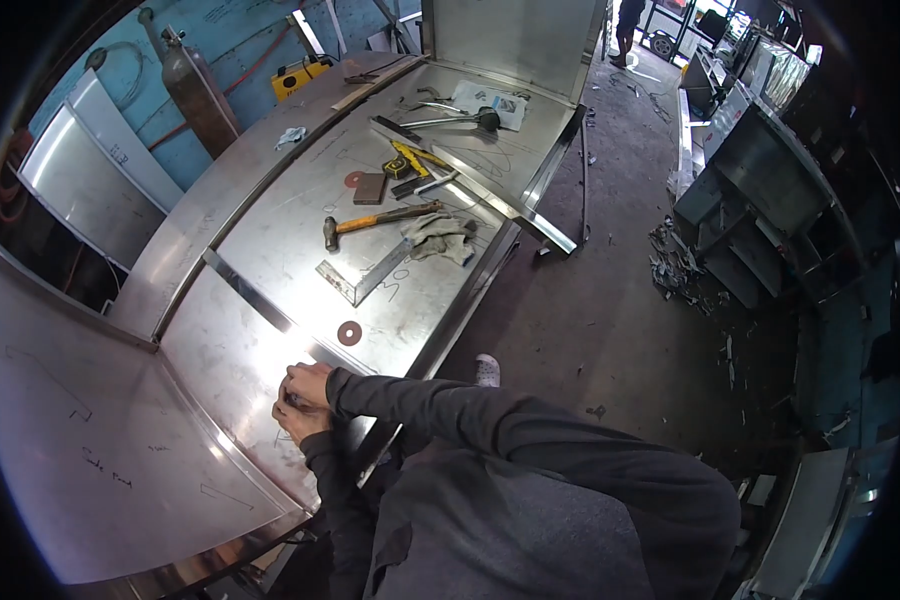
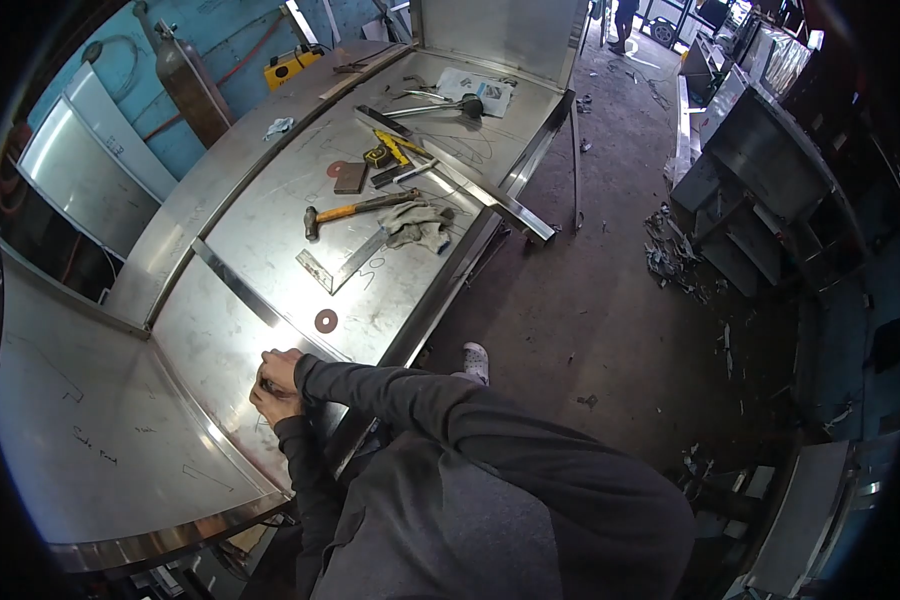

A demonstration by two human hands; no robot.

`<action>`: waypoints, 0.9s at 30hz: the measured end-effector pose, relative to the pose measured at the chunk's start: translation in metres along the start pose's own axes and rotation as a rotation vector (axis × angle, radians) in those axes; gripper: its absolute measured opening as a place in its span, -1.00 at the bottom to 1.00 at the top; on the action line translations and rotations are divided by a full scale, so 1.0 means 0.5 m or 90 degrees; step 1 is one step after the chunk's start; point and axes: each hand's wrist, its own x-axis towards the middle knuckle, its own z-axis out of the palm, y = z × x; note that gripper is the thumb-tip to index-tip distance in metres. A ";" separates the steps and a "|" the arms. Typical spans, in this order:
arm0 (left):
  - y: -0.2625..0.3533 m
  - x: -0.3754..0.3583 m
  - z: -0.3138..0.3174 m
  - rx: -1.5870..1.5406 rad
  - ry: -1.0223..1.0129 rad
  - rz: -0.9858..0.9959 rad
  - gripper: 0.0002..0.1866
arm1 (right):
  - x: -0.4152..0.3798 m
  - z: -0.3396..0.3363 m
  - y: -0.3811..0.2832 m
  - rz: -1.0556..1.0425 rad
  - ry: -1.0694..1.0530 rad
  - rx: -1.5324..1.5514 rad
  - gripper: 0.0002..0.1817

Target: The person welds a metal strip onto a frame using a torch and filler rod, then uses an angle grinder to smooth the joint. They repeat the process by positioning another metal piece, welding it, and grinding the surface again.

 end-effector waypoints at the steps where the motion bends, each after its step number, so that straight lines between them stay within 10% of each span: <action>1: -0.004 0.002 0.003 0.003 0.009 0.022 -0.12 | 0.003 0.000 -0.004 0.008 0.002 -0.041 -0.69; 27: -0.013 0.002 0.006 0.020 0.001 0.002 -0.10 | 0.023 -0.001 0.035 0.043 -0.029 0.199 -0.72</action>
